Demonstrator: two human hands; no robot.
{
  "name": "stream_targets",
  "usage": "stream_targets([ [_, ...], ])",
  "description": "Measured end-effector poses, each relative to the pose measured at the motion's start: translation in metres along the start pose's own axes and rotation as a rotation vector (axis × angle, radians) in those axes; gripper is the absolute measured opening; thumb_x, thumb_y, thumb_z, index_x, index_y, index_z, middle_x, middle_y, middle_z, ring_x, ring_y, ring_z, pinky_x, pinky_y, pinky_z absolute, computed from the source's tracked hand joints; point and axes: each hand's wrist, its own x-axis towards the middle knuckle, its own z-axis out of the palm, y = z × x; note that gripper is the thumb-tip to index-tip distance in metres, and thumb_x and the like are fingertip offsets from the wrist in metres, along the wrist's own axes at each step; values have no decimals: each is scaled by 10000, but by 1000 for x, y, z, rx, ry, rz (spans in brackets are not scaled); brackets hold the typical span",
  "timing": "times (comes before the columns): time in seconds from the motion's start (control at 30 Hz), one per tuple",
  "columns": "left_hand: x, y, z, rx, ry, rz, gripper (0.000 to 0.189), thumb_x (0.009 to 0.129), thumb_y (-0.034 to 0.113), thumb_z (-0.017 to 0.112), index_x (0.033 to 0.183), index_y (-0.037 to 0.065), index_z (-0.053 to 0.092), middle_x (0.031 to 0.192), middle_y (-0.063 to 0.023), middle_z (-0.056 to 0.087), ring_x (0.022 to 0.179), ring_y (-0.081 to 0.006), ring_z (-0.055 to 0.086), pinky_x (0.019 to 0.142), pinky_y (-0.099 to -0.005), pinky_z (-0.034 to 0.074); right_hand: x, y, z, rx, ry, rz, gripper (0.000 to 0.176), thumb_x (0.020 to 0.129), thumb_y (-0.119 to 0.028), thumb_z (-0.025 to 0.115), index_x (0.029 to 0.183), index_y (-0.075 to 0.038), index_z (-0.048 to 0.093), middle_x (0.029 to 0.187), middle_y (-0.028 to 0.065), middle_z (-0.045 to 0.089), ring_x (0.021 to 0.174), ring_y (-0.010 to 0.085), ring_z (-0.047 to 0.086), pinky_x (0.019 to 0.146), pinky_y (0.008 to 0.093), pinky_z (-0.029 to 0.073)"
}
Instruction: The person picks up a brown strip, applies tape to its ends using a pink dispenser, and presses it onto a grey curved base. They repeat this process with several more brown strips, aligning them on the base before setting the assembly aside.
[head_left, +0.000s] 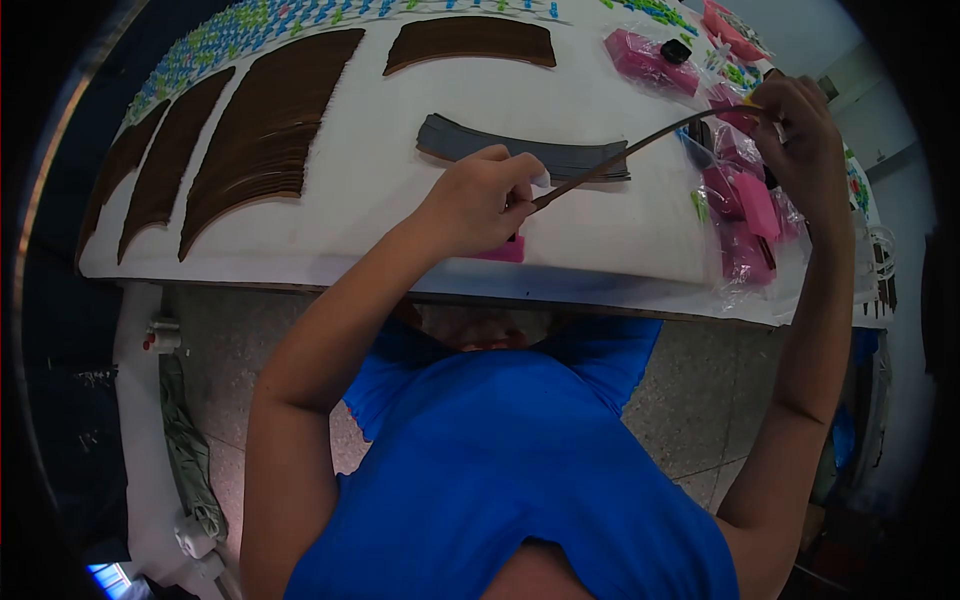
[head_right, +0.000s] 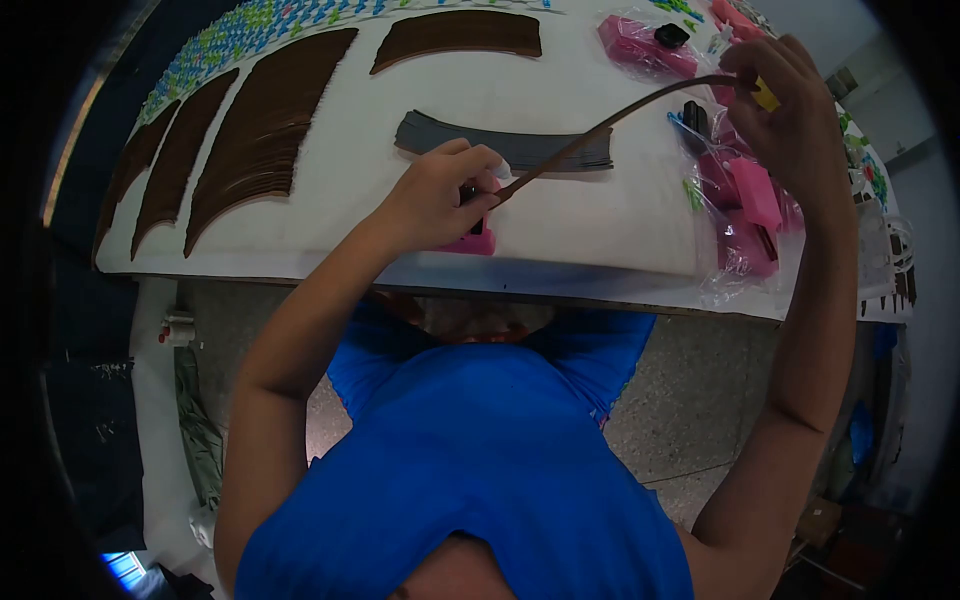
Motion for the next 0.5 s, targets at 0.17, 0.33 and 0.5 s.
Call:
stream_targets([
  [0.17,5,-2,-21,-605,-107,-277,213,904,35,745,1093,50,647,826,-39,720,810,-149,669,735,-320,545,7,31,0,127,-14,56,245,842,25,613,1083,-15,635,915,39,563,877,132,600,832,314,522],
  [0.33,-6,-19,-60,-1176,-145,-354,155,924,35,711,1068,56,657,923,-16,713,830,-114,653,770,-279,519,-24,39,32,927,-184,518,129,865,-12,558,986,-43,591,909,-45,519,827,73,525,792,252,490],
  [0.5,-16,-27,-79,-1372,-76,-424,140,906,10,662,1027,79,672,968,-11,694,863,-98,628,769,-270,488,-59,26,64,1247,-340,792,90,840,-47,554,921,-80,575,892,-42,519,763,60,473,706,222,417],
])
